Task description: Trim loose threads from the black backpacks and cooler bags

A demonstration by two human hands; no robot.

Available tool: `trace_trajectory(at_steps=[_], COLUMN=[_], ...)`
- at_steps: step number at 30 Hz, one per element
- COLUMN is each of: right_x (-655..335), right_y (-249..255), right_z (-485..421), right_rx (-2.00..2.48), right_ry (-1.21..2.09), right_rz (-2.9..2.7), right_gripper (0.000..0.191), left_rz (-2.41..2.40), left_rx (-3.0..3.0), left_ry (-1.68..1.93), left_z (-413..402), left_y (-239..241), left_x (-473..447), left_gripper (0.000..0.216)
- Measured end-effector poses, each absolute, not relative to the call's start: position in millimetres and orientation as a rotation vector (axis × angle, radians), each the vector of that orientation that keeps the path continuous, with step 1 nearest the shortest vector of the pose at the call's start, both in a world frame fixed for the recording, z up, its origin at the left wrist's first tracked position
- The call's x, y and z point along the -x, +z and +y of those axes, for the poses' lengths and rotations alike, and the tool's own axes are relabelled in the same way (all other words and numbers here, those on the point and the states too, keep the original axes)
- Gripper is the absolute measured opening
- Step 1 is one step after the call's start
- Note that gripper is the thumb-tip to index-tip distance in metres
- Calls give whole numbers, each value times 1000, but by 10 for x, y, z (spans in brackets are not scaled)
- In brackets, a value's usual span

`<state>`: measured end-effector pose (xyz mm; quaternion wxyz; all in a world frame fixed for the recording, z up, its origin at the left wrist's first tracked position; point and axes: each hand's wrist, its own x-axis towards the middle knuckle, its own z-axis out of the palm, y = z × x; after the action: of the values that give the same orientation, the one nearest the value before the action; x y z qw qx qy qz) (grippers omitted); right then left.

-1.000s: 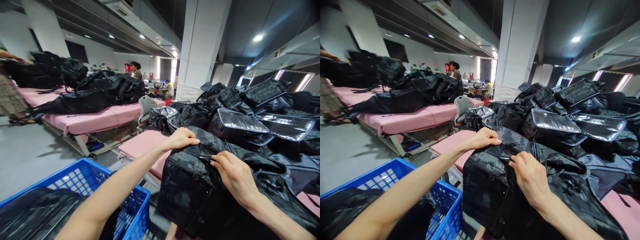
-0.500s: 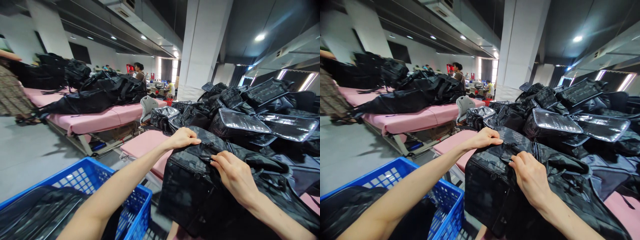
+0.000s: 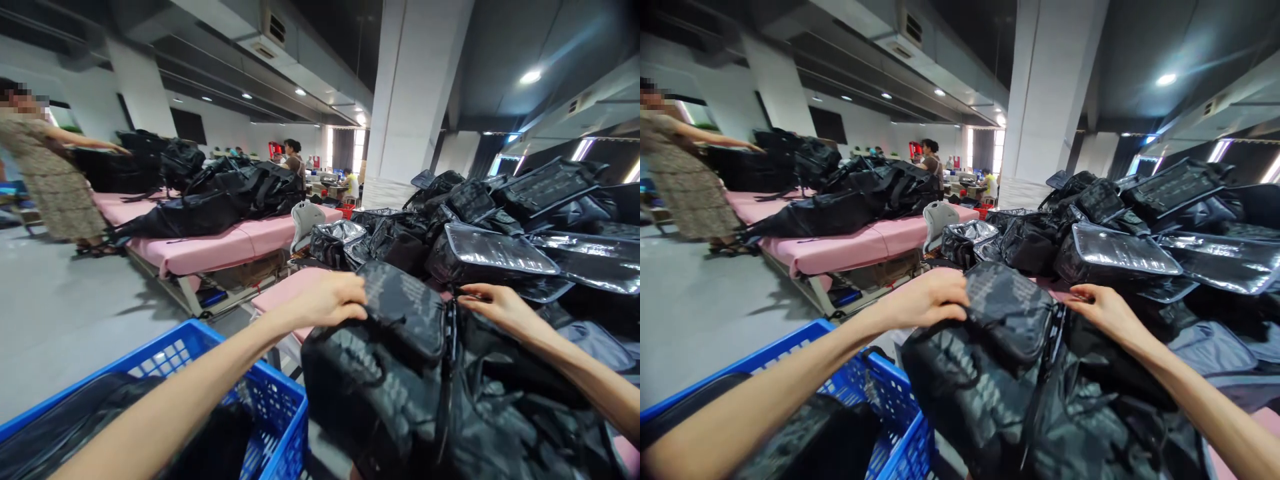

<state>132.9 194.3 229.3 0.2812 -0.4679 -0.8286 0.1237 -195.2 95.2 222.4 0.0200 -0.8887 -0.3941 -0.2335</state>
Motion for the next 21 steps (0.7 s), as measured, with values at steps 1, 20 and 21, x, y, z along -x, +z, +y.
trace_trajectory(at_steps=[1,20,21], right_x=[-1289,-1159,-1156], right_y=[2233,1703,1714], right_z=[1964,1209,1218], right_rx=[1240,973,958], right_ry=[380,633,570], right_rz=[-2278,-2370,-2426], right_gripper=[36,17,23], left_rz=[-1240,-967,-951], left_rx=[2760,2533,2537], left_ry=[-756,-1248,-1251], left_z=[835,356,357], left_y=[2166,1584,1571], left_x=[1996,1419,1436], left_gripper=[19,19,18])
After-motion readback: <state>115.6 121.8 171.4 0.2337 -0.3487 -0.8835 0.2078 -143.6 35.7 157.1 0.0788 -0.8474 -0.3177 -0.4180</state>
